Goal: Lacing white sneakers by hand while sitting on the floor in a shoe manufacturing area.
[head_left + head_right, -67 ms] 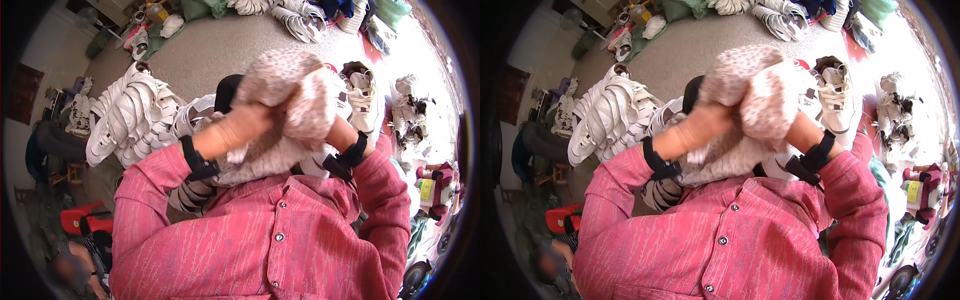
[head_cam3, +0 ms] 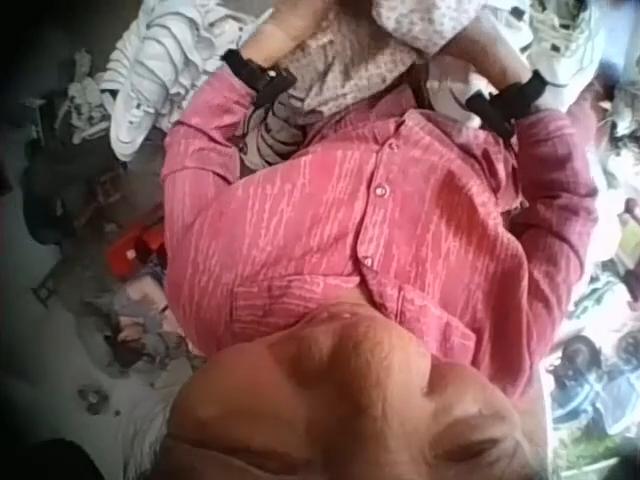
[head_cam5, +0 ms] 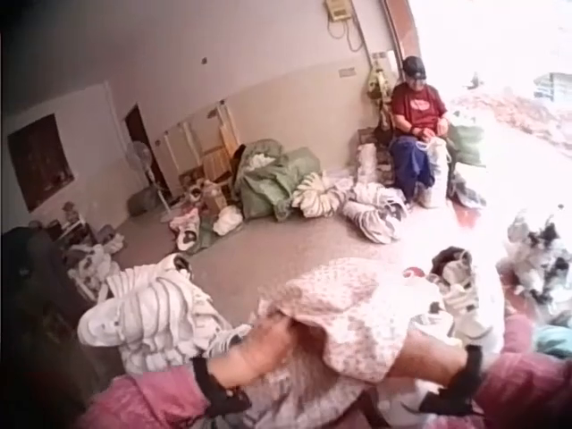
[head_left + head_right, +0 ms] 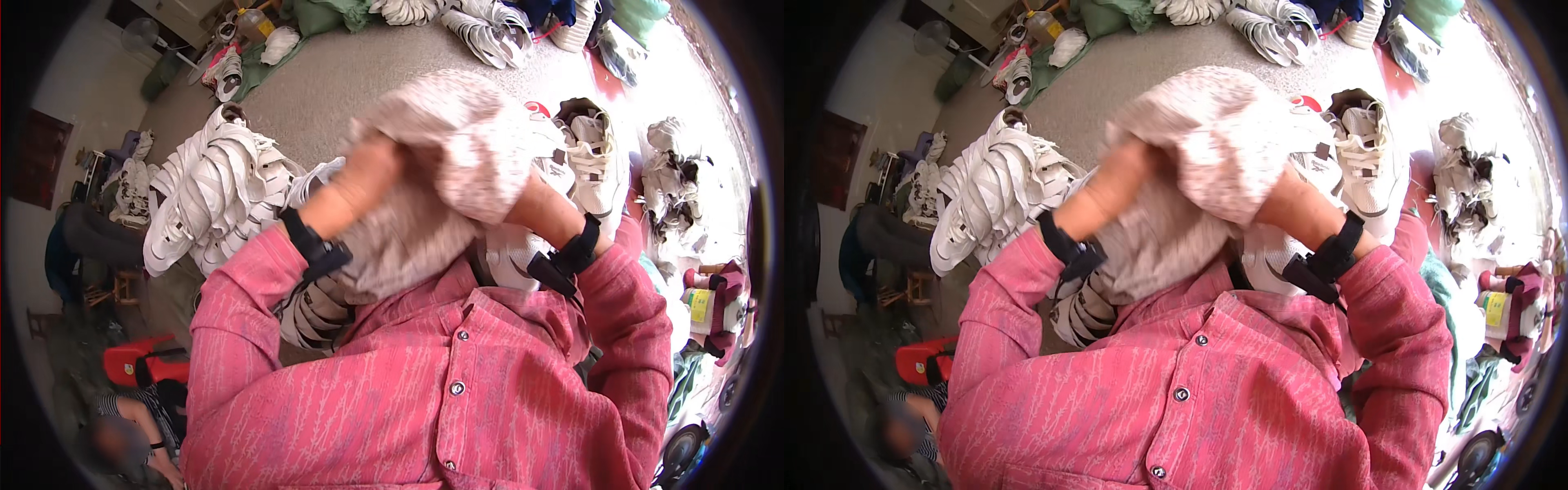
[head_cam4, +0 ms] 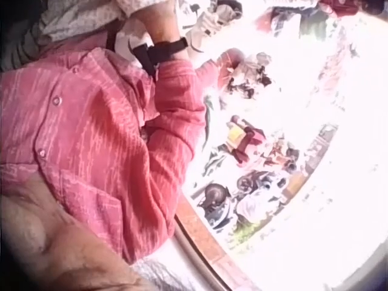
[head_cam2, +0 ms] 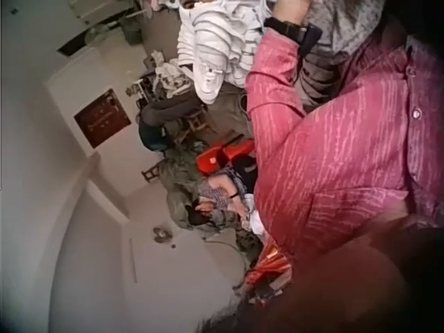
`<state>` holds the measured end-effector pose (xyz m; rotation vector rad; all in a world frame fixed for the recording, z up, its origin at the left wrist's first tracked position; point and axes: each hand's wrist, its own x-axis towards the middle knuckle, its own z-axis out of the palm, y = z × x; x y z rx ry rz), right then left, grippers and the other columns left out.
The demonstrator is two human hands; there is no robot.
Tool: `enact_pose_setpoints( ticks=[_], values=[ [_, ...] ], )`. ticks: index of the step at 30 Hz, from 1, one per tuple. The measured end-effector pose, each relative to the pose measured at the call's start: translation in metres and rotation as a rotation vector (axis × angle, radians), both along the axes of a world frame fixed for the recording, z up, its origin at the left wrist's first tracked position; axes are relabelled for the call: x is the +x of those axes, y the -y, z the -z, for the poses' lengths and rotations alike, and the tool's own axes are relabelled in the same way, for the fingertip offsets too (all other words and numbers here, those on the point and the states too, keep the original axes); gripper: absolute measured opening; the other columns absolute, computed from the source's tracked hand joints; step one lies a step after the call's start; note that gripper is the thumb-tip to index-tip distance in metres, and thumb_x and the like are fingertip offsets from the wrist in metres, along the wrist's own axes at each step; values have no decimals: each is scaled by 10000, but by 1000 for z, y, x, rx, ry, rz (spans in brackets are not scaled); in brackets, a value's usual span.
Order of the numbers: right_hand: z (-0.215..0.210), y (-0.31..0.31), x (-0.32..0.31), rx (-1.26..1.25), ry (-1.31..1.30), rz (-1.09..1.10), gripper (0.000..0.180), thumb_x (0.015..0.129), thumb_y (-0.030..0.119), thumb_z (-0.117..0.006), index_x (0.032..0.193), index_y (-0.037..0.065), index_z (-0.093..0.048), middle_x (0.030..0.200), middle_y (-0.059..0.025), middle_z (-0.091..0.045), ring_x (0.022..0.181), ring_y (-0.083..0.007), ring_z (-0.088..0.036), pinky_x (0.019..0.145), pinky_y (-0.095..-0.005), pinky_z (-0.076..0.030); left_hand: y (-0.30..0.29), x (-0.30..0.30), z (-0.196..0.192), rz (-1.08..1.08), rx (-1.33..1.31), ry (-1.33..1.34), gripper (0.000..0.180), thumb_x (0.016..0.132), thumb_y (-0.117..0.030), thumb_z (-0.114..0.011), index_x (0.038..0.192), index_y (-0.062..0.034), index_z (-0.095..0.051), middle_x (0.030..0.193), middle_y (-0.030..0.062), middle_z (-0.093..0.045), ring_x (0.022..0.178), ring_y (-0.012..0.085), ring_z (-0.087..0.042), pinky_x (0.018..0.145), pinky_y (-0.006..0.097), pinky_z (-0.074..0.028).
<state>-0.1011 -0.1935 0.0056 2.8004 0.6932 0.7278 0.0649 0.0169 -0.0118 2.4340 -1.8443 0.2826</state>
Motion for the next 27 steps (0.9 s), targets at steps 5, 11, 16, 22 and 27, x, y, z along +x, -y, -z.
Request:
enact_pose_setpoints(
  ticks=[5, 11, 16, 22, 27],
  values=[
    [-13, 7, 3, 206, -567, 249, 583, 653, 226, -660, 1185, -2, -591, 1284, -198, -567, 1215, -340, -519, 1015, -440, -411, 2, 47, -57, -352, -91, 233, 207, 830, -92, -600, 995, -23, -704, 1055, 174, -642, 885, 278, -630, 837, 422, -521],
    [20, 19, -3, 246, -369, 130, 684, 656, 245, -679, 1274, -11, -541, 1302, -219, -530, 1267, -345, -455, 1103, -427, -314, 51, -22, -77, -44, -27, -4, 193, 759, -89, -609, 926, 8, -617, 942, 114, -587, 946, 265, -576, 871, 365, -476],
    [3, 13, 0, 335, -373, 210, 755, 629, 252, -725, 1277, -63, -500, 1299, -234, -512, 1275, -344, -445, 1104, -431, -313, 44, -10, -17, 214, -232, 171, 540, 716, -279, -697, 1195, -71, -557, 1167, 109, -500, 1107, 298, -480, 914, 430, -453],
    [-2, 14, -7, 295, -372, 287, 917, 575, 184, -721, 1378, -86, -370, 1309, -270, -478, 1259, -384, -450, 1087, -429, -339, 29, 38, 2, -465, 519, -65, 561, 925, -521, -433, 1252, -107, -626, 1233, 104, -628, 1190, 273, -553, 978, 451, -375],
    [-2, 15, -9, 359, -407, 297, 947, 561, 167, -724, 1392, -86, -347, 1327, -282, -461, 1279, -413, -424, 1113, -438, -313, 55, 16, 13, -362, 810, 129, 689, 933, -595, -285, 1253, -99, -642, 1264, 140, -634, 1193, 264, -566, 1020, 485, -299]
  ],
)
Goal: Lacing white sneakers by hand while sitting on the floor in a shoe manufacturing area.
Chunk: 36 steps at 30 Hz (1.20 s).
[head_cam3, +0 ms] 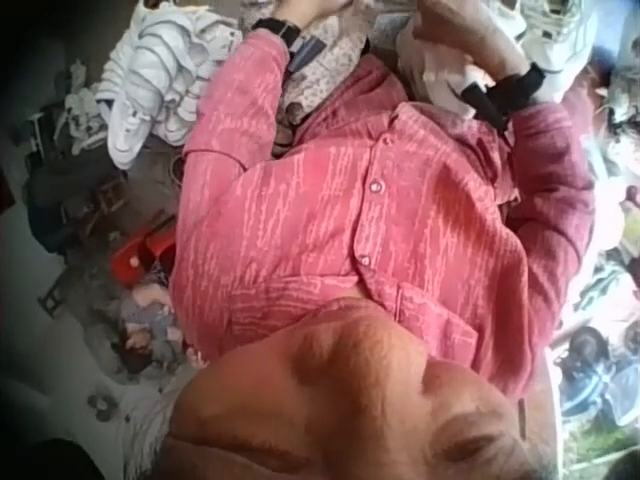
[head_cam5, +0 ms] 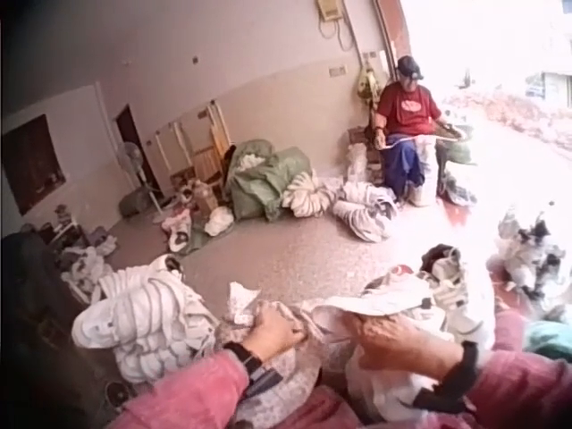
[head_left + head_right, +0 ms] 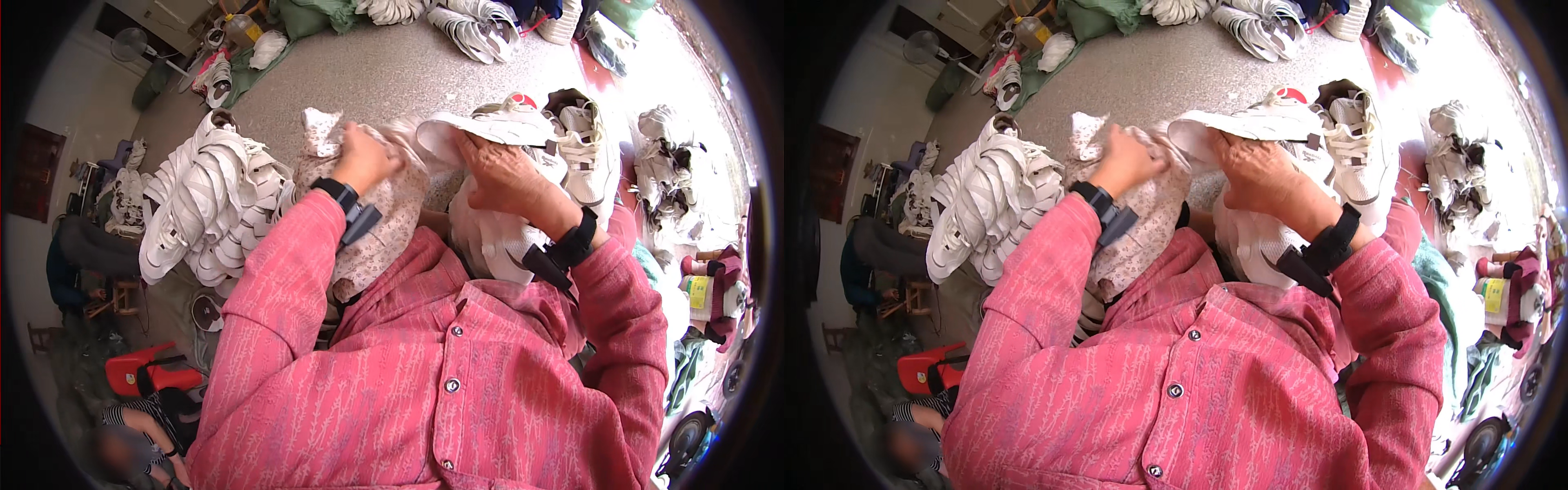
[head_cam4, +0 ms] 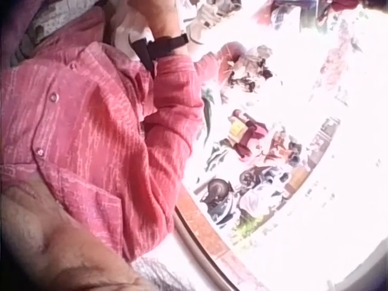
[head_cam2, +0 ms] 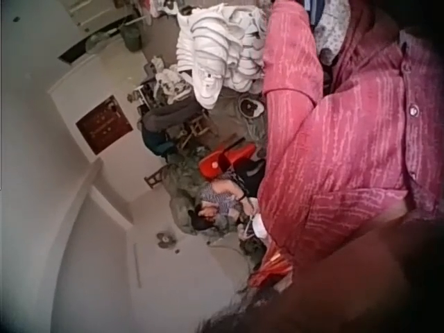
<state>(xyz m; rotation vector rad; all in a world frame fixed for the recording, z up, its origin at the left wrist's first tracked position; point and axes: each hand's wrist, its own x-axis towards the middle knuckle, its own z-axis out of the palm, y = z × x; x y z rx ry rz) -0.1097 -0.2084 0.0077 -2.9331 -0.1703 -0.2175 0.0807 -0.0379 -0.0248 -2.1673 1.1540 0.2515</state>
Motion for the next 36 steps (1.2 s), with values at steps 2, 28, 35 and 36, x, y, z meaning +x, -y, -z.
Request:
enact_pose_setpoints(
  ticks=[2, 28, 35, 36],
  values=[
    [6, 3, -2, -8, 48, -13, 944, 563, 161, -723, 1393, -84, -347, 1329, -283, -458, 1281, -413, -422, 1112, -441, -313, -8, -29, 21, 187, -98, 88, 577, 940, -523, -376, 1245, -106, -632, 1239, 95, -623, 1139, 233, -575, 987, 460, -320],
    [3, -2, 6, 208, 38, -24, 644, 802, 185, -691, 1357, -13, -431, 1191, -244, -583, 1097, -389, -572, 918, -437, -463, -46, 29, 6, -692, -1631, -1061, 494, 776, -209, -760, 1221, -78, -591, 1315, 127, -543, 1237, 284, -486, 992, 387, -435],
    [-19, 18, -37, 896, 244, -9, 347, 872, -60, -525, 1201, 8, -615, 998, -136, -673, 755, -202, -679, 688, -305, -541, -24, -48, -27, -47, -1591, -579, 565, 773, -77, -725, 1299, -82, -518, 1299, 124, -533, 1233, 307, -481, 1028, 418, -412],
    [-25, 23, -48, 1042, 219, 99, 335, 901, -52, -517, 1216, 11, -614, 1014, -112, -673, 760, -158, -670, 652, -271, -534, -19, -52, -32, 108, -1590, -499, 544, 764, -52, -712, 1275, -79, -528, 1279, 128, -541, 1215, 308, -495, 1008, 409, -427]
  ],
)
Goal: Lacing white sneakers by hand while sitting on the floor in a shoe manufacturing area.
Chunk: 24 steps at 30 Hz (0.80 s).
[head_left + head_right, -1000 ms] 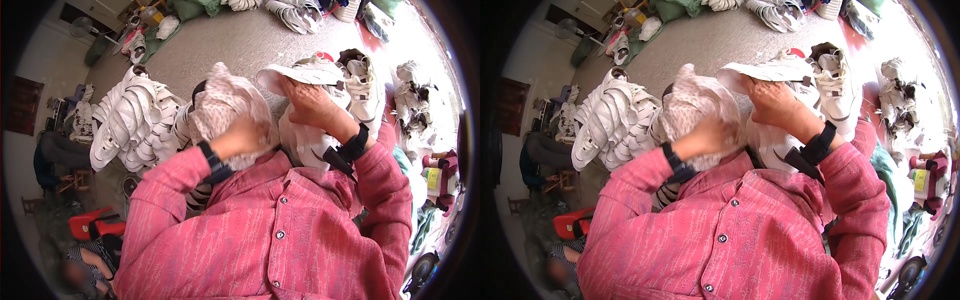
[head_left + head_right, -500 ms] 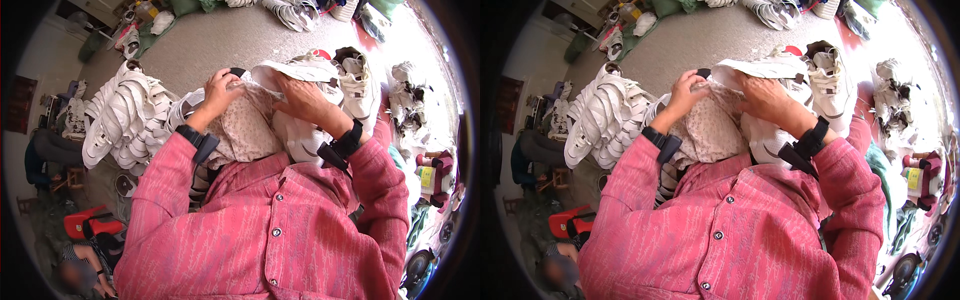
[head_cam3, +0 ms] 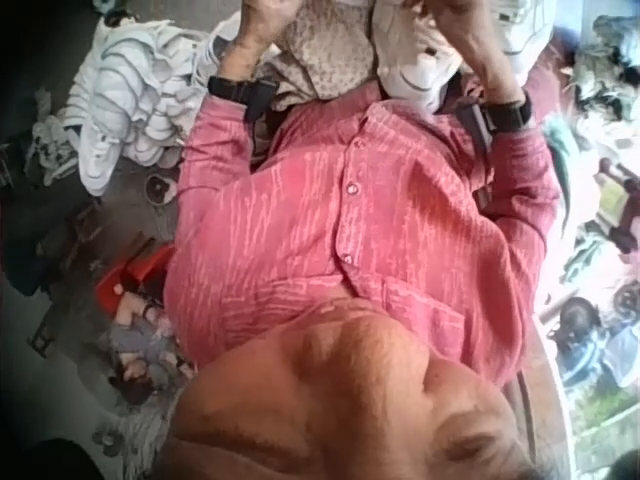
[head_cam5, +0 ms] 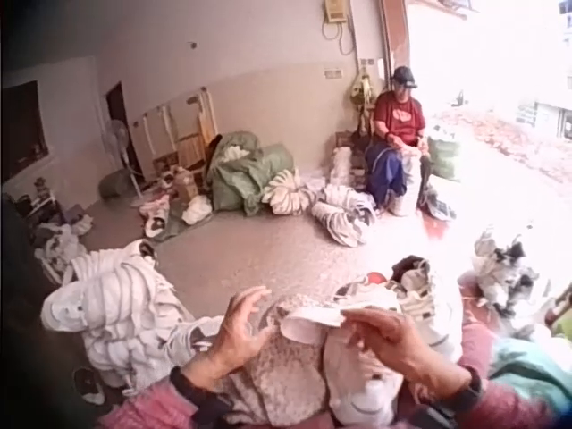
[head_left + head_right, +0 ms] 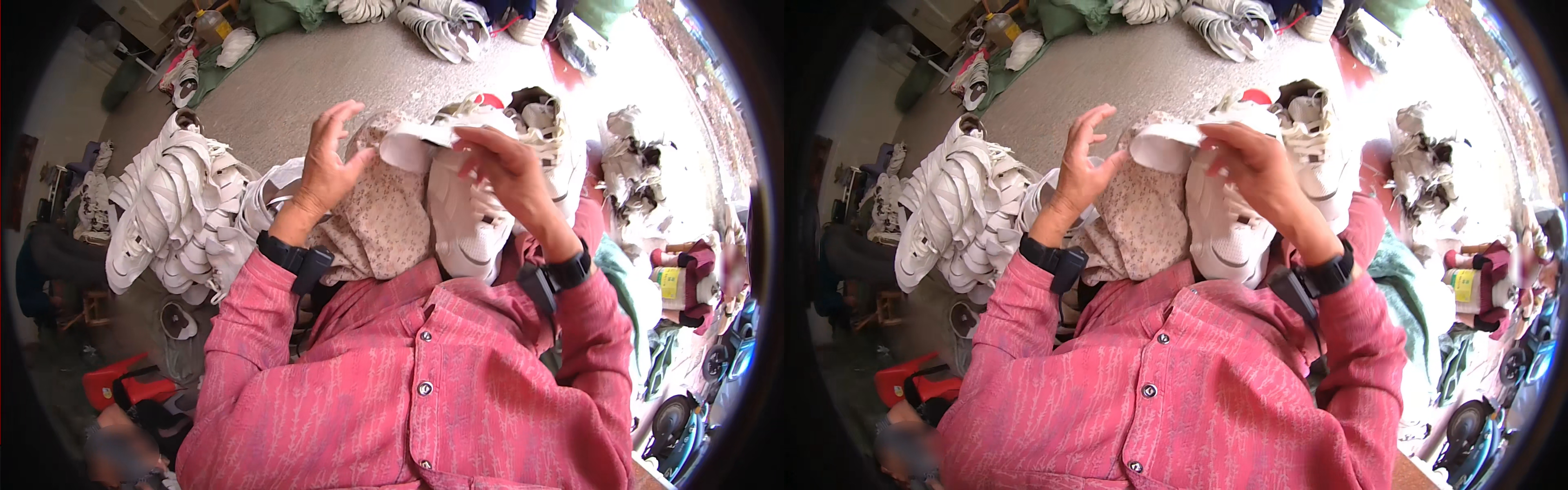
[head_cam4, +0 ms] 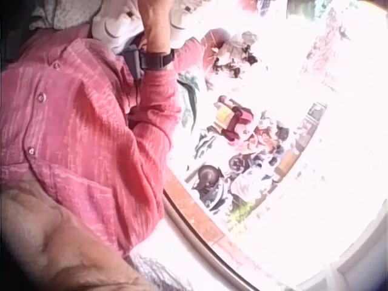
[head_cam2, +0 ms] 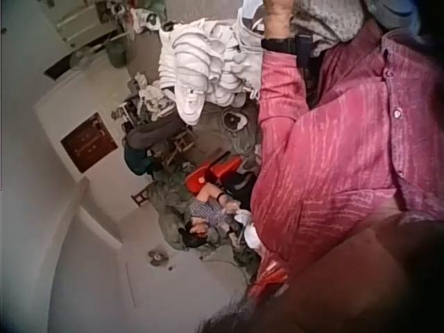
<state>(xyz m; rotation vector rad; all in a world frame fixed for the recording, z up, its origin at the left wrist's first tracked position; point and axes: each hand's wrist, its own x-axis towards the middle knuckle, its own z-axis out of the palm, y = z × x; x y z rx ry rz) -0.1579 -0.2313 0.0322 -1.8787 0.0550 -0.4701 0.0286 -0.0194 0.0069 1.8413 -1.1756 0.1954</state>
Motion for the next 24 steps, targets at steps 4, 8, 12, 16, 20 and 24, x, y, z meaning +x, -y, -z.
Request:
enact_pose_setpoints(
  ticks=[4, 8, 12, 16, 20, 24],
  values=[
    [-15, 29, -44, 460, -29, 221, 318, 972, 41, -493, 1267, -55, -562, 1101, -129, -669, 728, -128, -653, 534, -212, -515, 13, -42, -18, 204, -161, 234, 300, 757, 33, -630, 1043, -51, -598, 1028, 116, -628, 957, 320, -625, 838, 386, -518],
    [-16, 52, -87, 584, 49, 325, 389, 982, 72, -483, 1347, -64, -480, 1104, -138, -672, 691, -117, -622, 566, -197, -493, 23, -76, -10, 443, -15, 184, 263, 757, 53, -628, 1003, -39, -612, 998, 124, -640, 908, 312, -647, 786, 379, -533],
    [-9, 85, -117, 495, 166, 436, 450, 980, 97, -544, 1396, -28, -429, 1058, -143, -688, 635, -74, -578, 485, -185, -438, 49, -77, -13, 326, 62, 76, 331, 762, 24, -619, 1083, -51, -600, 1057, 132, -633, 983, 352, -628, 857, 385, -524],
    [-18, 125, -159, 495, 294, 630, 402, 993, 155, -552, 1349, -13, -467, 1129, -161, -674, 650, -88, -599, 544, -183, -485, 69, -73, -13, 316, 99, 118, 402, 746, 1, -632, 1142, -52, -583, 1124, 155, -611, 1047, 352, -607, 907, 384, -505],
    [-34, 193, -237, 507, 437, 656, 363, 1025, 152, -478, 1334, -40, -483, 1335, -159, -567, 828, -75, -609, 675, -198, -516, 72, -62, -10, 340, 197, 211, 379, 745, -1, -620, 1121, -42, -584, 1065, 157, -618, 991, 351, -618, 856, 402, -516],
    [-11, 229, -292, 727, 605, 658, 332, 1005, 119, -507, 1296, -40, -501, 1336, -183, -564, 964, -129, -660, 799, -258, -566, 77, -64, 0, 316, 197, 277, 324, 749, 12, -595, 1068, -41, -585, 990, 161, -619, 931, 366, -621, 809, 419, -515]
  ],
)
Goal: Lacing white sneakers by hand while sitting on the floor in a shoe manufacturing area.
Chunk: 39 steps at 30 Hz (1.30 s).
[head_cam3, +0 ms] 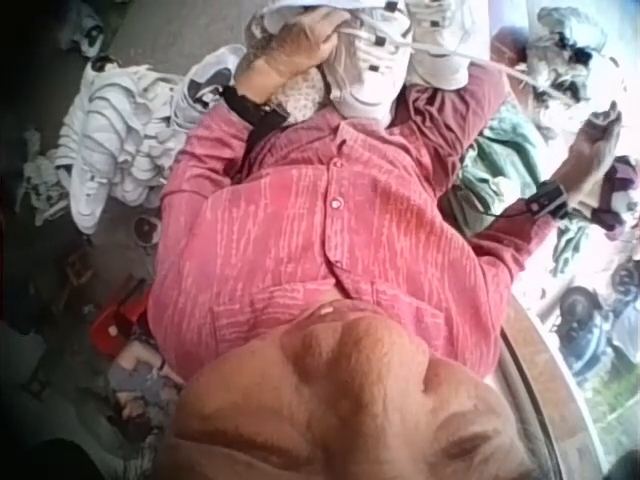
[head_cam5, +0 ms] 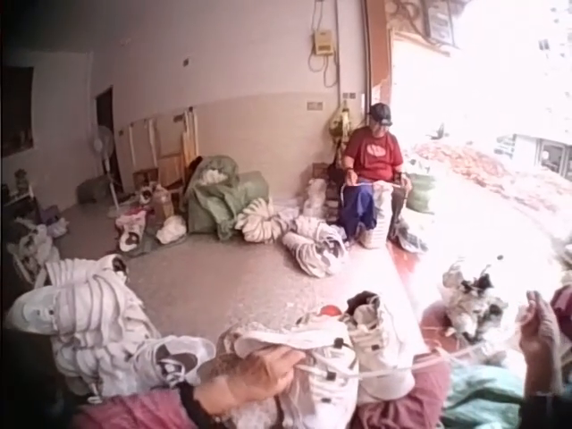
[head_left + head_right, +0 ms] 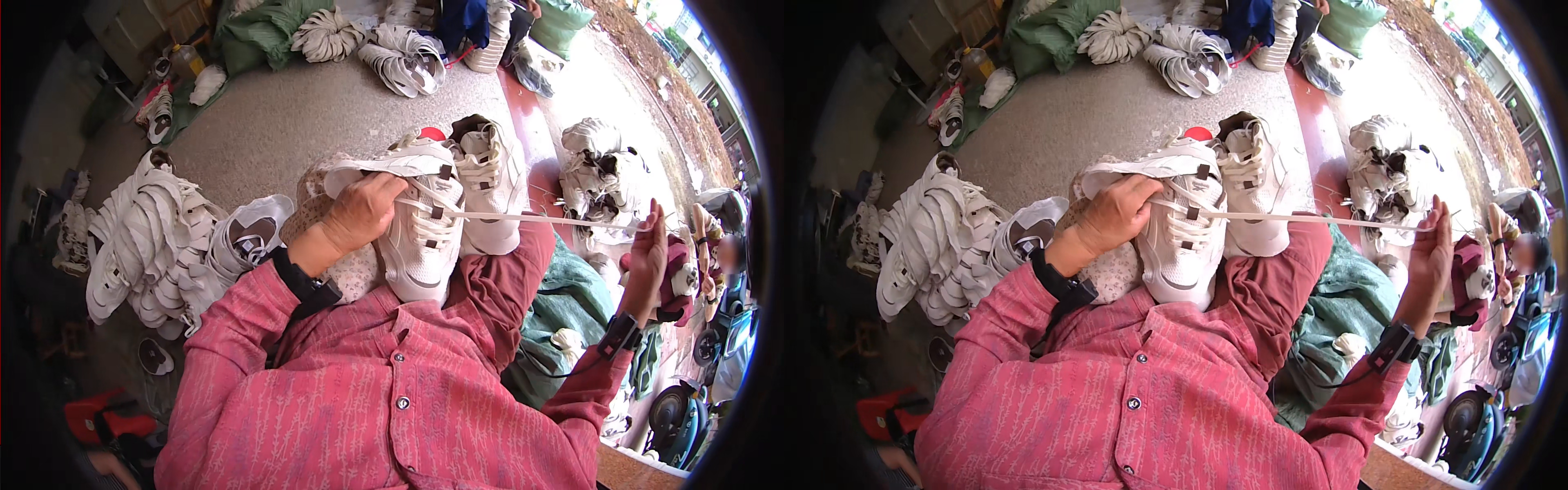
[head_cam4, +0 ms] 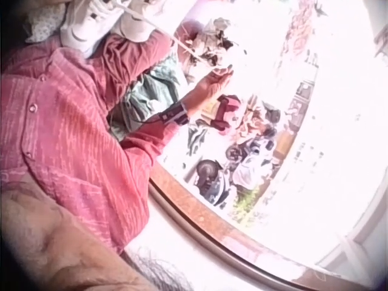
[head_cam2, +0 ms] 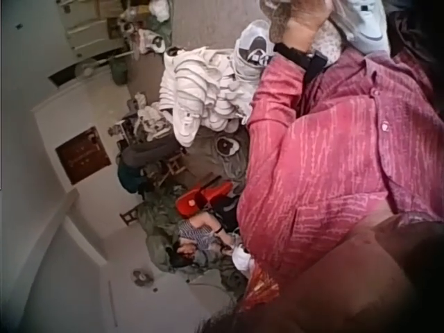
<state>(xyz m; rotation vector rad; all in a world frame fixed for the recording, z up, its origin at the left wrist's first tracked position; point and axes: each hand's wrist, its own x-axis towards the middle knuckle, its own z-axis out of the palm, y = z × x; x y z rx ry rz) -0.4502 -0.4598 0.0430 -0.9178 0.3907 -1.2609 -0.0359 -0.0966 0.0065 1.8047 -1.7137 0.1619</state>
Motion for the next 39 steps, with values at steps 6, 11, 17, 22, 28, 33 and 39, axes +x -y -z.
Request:
enact_pose_setpoints(
  ticks=[6, 11, 17, 22, 28, 33, 39],
  values=[
    [59, -42, 23, 348, 37, -11, 316, 1001, 206, -546, 1288, 74, -531, 685, 57, -418, 511, -40, -330, 469, -209, -279, 0, -2, 9, -76, -8, -26, 208, 731, -10, -590, 935, -44, -566, 876, 162, -585, 850, 386, -616, 742, 450, -511],
    [93, -41, 1, 525, 167, -142, 298, 987, 78, -501, 1278, 15, -519, 720, 35, -438, 535, -71, -364, 493, -236, -300, -40, 25, -28, 221, 614, -493, 70, 810, -96, -597, 812, -30, -573, 749, 66, -565, 710, 196, -582, 645, 312, -454],
    [102, -49, 3, 553, 39, -45, 267, 980, 65, -514, 1236, -11, -530, 826, -16, -565, 610, -89, -424, 573, -238, -394, -123, 69, -90, 166, 271, -1195, 239, 968, -237, -557, 853, -38, -620, 791, 13, -593, 697, 102, -510, 614, 238, -411],
    [105, -46, 7, 474, -16, 40, 229, 981, 107, -549, 1188, 8, -563, 795, -3, -588, 535, -62, -407, 481, -200, -335, -163, 91, -111, -310, 549, -669, 223, 934, -231, -598, 824, -45, -651, 746, -14, -556, 648, 97, -469, 596, 244, -374],
    [56, -107, 84, 113, -523, 220, 217, 964, 204, -614, 1116, 60, -670, 650, 75, -510, 498, -3, -343, 423, -173, -226, -188, 111, -59, -632, 225, 514, 108, 885, -117, -606, 910, -78, -703, 754, 80, -583, 708, 258, -576, 650, 387, -445],
    [59, -163, 157, -543, -882, 103, 181, 953, 164, -587, 1066, 52, -674, 725, -13, -640, 591, -98, -530, 543, -260, -426, -159, 109, -42, -821, -91, -749, 263, 973, -133, -550, 1190, -37, -663, 1077, 109, -687, 881, 129, -651, 728, 269, -500],
    [73, -213, 201, -542, -983, -357, 224, 972, 192, -522, 935, 5, -641, 764, -71, -665, 708, -166, -613, 653, -319, -474, -133, 113, -54, -160, -773, -1441, 344, 973, -126, -550, 1289, 11, -547, 1236, 157, -621, 1174, 226, -591, 1017, 328, -465]
  ],
)
